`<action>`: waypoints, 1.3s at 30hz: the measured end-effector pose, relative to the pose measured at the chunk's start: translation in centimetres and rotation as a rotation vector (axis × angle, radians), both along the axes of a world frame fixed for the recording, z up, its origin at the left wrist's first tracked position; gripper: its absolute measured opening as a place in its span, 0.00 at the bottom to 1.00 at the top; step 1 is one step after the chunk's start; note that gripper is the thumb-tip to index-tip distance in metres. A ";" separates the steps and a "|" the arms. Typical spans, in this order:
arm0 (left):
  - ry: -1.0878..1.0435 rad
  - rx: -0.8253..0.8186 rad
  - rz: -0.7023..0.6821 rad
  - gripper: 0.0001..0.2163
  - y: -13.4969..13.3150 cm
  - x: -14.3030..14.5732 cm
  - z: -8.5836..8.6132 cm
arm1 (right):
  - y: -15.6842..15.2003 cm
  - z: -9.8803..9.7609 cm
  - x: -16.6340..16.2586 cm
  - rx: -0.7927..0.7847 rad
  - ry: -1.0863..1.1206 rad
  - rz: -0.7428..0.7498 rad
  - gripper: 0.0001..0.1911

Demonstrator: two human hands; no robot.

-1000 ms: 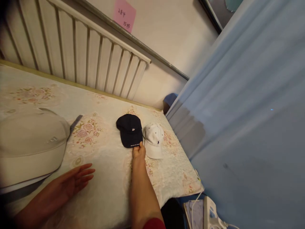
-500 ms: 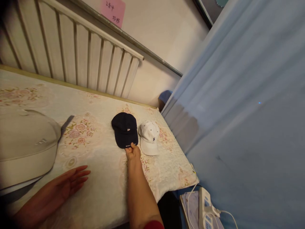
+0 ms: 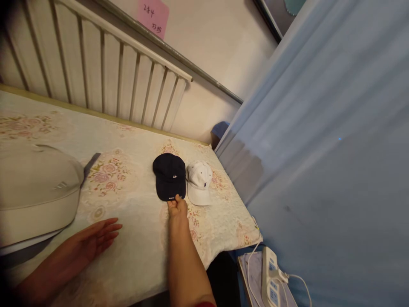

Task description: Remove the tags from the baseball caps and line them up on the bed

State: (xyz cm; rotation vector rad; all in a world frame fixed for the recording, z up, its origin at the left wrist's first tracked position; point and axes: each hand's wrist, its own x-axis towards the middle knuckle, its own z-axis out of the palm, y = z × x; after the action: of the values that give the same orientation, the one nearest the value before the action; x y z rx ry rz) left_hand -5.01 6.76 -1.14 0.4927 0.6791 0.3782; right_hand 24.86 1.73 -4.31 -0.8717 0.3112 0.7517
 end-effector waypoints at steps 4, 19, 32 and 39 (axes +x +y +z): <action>-0.019 0.001 -0.007 0.10 0.0 0.1 -0.1 | -0.3 0.1 -0.4 -0.005 -0.002 -0.019 0.10; -0.036 -0.005 -0.014 0.07 0.0 0.3 -0.3 | -1.4 0.3 -1.3 0.005 -0.029 0.007 0.10; -0.005 0.059 0.014 0.11 -0.7 0.4 -0.4 | -2.1 1.1 -2.8 -0.076 -0.158 0.005 0.08; -0.014 0.060 0.063 0.11 -1.3 0.0 0.1 | -4.0 0.4 -6.5 -0.191 -0.230 0.022 0.06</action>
State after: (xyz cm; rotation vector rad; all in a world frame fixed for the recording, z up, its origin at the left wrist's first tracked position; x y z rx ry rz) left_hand -4.96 5.42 -1.00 0.5261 0.6720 0.4615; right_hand 18.36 -2.29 -3.91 -1.1333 0.1703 0.6409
